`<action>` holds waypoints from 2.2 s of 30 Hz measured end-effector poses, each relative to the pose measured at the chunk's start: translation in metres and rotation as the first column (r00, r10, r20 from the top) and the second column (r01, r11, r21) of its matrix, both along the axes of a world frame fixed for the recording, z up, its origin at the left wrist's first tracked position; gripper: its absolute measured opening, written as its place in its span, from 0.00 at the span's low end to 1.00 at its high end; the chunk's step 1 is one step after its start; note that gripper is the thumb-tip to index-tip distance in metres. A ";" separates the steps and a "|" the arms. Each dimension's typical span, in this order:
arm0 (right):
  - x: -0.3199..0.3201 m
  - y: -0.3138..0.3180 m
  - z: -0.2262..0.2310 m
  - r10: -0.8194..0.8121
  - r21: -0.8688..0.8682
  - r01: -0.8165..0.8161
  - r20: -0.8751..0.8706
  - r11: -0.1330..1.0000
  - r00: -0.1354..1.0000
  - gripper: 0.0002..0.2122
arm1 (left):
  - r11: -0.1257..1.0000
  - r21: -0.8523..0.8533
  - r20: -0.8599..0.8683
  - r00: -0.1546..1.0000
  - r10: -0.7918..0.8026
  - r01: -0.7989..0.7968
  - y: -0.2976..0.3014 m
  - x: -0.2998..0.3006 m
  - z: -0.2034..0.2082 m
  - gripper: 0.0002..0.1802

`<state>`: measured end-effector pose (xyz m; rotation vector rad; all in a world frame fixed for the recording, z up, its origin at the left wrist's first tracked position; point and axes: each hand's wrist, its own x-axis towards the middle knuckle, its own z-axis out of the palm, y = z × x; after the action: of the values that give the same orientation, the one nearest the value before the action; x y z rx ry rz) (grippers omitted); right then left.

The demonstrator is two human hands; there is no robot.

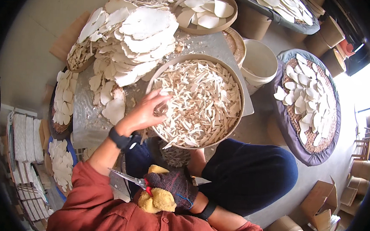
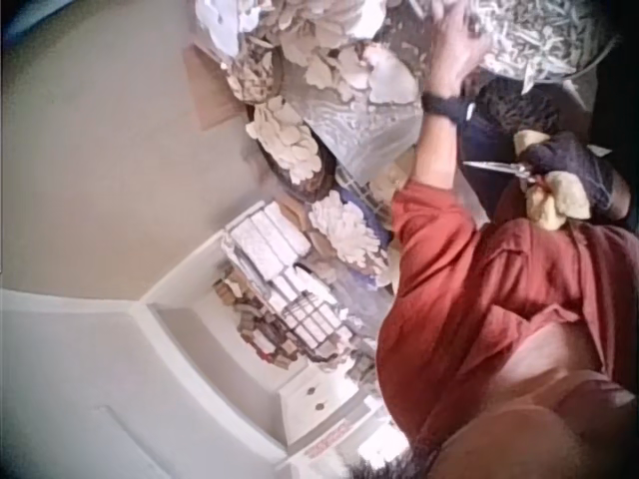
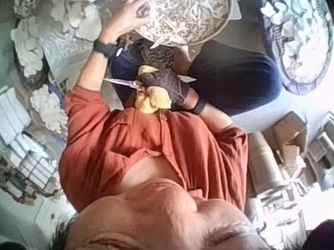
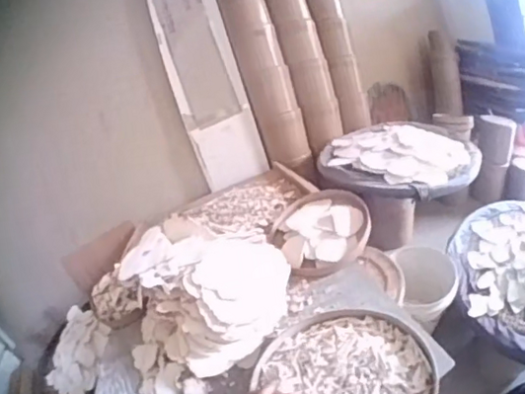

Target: The person picks up large slices of dried root from a pile, cuts them into small pieces using shears, and drops the fragments into a metal bowl.

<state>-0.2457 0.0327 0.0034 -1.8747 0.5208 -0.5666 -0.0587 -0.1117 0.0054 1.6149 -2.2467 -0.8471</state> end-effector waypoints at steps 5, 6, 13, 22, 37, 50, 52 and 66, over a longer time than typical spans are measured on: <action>0.000 0.001 -0.004 -0.001 0.087 -0.003 0.052 0.996 0.999 0.15 | 0.993 -0.115 -0.086 0.996 0.014 -0.024 0.042 0.012 0.010 0.21; 0.001 0.000 -0.002 0.000 0.089 -0.005 0.059 0.996 0.998 0.15 | 0.982 -0.173 -0.094 0.994 0.062 -0.078 0.045 0.013 0.011 0.17; 0.000 -0.004 0.001 0.014 0.036 -0.013 -0.036 0.999 0.999 0.15 | 0.982 -0.189 0.047 0.999 -0.003 0.012 0.046 -0.004 0.008 0.05; 0.001 0.001 -0.005 0.022 0.040 -0.019 -0.081 0.999 0.996 0.18 | 0.962 -0.141 -0.245 0.950 0.194 -0.233 -0.042 -0.011 -0.010 0.11; 0.007 -0.002 -0.003 0.013 0.077 -0.011 -0.026 0.997 1.000 0.17 | 0.983 -0.064 -0.180 0.971 0.159 -0.173 -0.064 0.006 -0.016 0.04; 0.008 0.000 -0.006 0.052 -0.053 -0.056 -0.068 0.997 0.996 0.15 | 0.960 -0.036 0.059 0.959 -0.276 0.278 -0.014 0.018 0.004 0.25; 0.006 0.001 -0.011 0.014 0.035 -0.013 -0.012 0.999 1.000 0.16 | 0.963 0.100 0.016 0.968 -0.252 0.249 -0.008 0.004 0.009 0.18; 0.006 -0.001 -0.012 -0.015 0.090 0.016 -0.011 0.996 1.000 0.16 | 0.968 -0.220 -0.153 0.984 0.087 -0.120 -0.074 -0.025 -0.034 0.09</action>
<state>-0.2398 0.0314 -0.0088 -1.7902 0.5596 -0.5354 -0.0838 -0.1855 -0.0290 1.5019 -2.0567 -0.6294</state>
